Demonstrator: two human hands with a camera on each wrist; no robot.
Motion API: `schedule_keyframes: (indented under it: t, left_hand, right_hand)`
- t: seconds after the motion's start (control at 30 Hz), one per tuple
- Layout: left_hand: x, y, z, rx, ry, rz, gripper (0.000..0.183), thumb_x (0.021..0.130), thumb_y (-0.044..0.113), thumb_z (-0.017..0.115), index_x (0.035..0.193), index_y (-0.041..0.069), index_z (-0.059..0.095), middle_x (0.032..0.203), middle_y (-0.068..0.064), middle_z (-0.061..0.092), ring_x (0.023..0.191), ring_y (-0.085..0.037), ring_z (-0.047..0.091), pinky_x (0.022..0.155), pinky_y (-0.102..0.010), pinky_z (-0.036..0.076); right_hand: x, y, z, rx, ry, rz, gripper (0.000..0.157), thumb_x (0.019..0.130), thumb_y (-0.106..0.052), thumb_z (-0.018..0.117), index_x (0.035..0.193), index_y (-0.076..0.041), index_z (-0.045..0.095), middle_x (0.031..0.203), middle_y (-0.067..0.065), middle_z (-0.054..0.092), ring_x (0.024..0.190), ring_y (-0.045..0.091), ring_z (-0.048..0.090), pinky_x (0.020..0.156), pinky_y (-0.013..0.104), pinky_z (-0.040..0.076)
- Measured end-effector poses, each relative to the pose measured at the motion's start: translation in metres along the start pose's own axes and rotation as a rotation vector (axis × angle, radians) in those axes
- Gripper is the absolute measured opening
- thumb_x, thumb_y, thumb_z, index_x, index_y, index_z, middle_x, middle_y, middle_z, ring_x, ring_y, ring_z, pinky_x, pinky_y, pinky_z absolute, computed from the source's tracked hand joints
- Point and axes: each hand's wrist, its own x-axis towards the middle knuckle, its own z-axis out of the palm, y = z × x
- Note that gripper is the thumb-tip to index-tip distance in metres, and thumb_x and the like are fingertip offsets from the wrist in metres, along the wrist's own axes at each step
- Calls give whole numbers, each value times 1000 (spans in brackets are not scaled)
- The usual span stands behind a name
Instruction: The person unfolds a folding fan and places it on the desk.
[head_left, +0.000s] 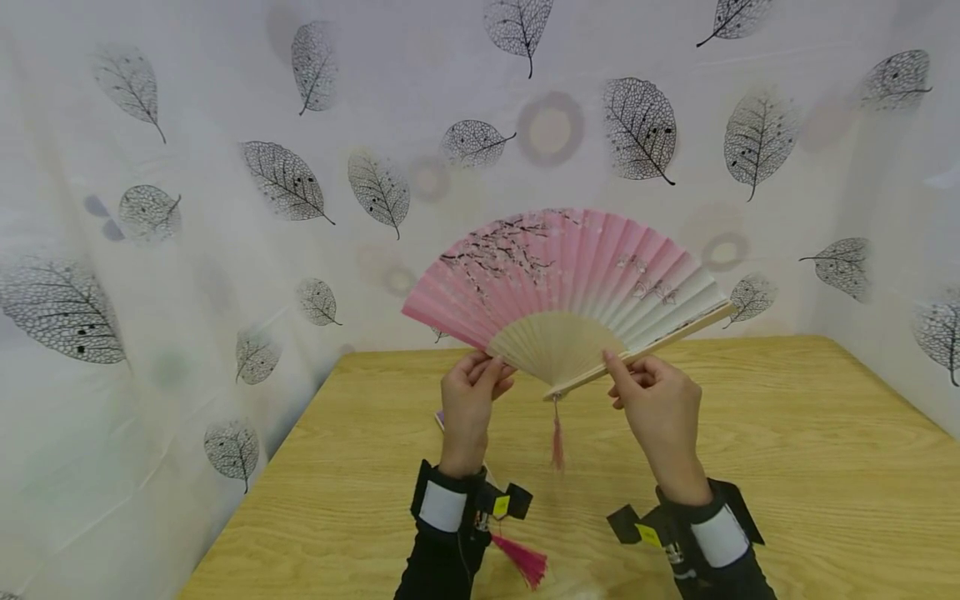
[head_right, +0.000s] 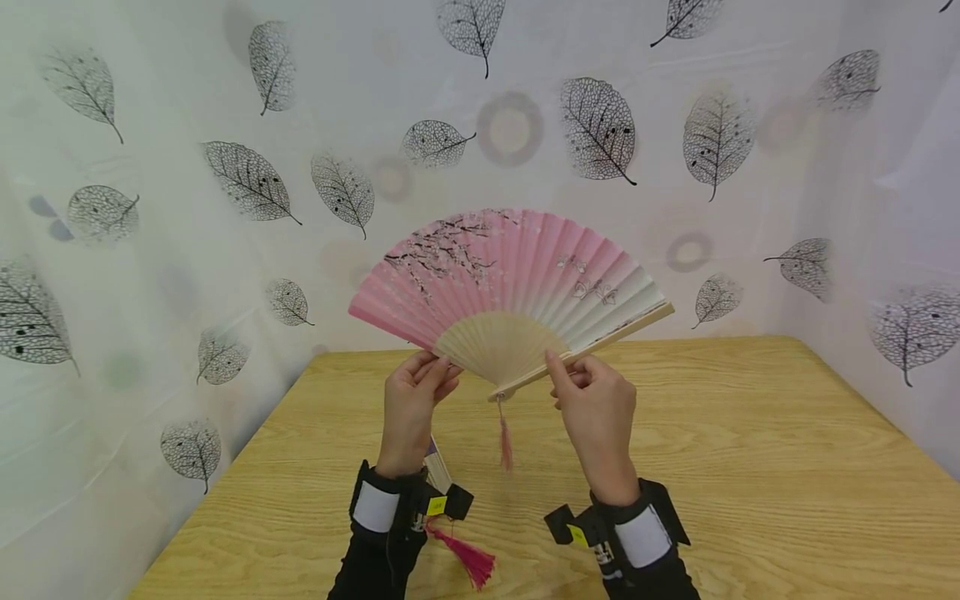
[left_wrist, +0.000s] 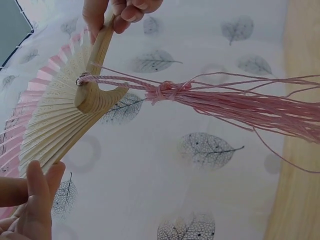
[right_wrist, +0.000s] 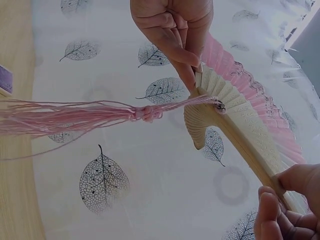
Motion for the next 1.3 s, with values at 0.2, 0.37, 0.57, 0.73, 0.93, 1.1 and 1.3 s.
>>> schedule_keyframes:
  t: [0.2,0.37,0.57,0.73,0.93,1.1,1.3]
  left_hand:
    - [0,0,0,-41,-1,-5,25,84,7,57,103,-9,56,85,-12,65,79,-19,63,64,-19,55]
    - [-1,0,0,-66,7,-1,26,84,8,56,104,-10,55,87,-13,65,79,-18,63,64,-18,54]
    - [0,-1,0,-98,18,-11,26,84,7,56,104,-10,54,86,-10,65,80,-17,63,64,-18,54]
    - [0,-1,1,-117,22,-11,25,84,6,55,104,-9,54,84,-7,65,79,-16,63,65,-17,54]
    - [-1,1,1,-149,41,-15,26,84,6,55,104,-10,53,83,-6,64,78,-15,63,64,-17,54]
    - [0,0,1,-152,50,-20,26,85,7,55,105,-10,52,83,-5,64,79,-15,63,65,-17,54]
    - [0,1,2,-163,52,-12,27,84,7,56,105,-10,52,83,-4,63,77,-14,63,64,-17,54]
  right_hand:
    - [1,1,0,21,10,-16,40,81,-43,58,70,-5,63,55,5,63,43,7,51,33,22,32]
    - [0,1,1,47,26,-11,41,80,-46,58,68,-7,64,55,5,62,45,11,53,36,21,37]
    - [0,3,2,110,33,10,40,79,-45,59,69,-7,64,54,4,61,46,15,55,39,19,43]
    - [1,4,2,163,36,35,40,78,-45,61,70,-7,64,53,1,61,48,16,56,43,18,47]
    - [3,4,3,189,30,80,41,77,-46,60,74,-6,66,53,-2,60,48,15,57,45,17,50]
    - [3,5,3,201,20,108,42,77,-47,60,76,-6,66,53,-4,60,50,16,57,47,18,51]
    - [3,4,2,223,18,121,43,77,-47,60,78,-5,67,53,-6,59,50,16,57,47,17,51]
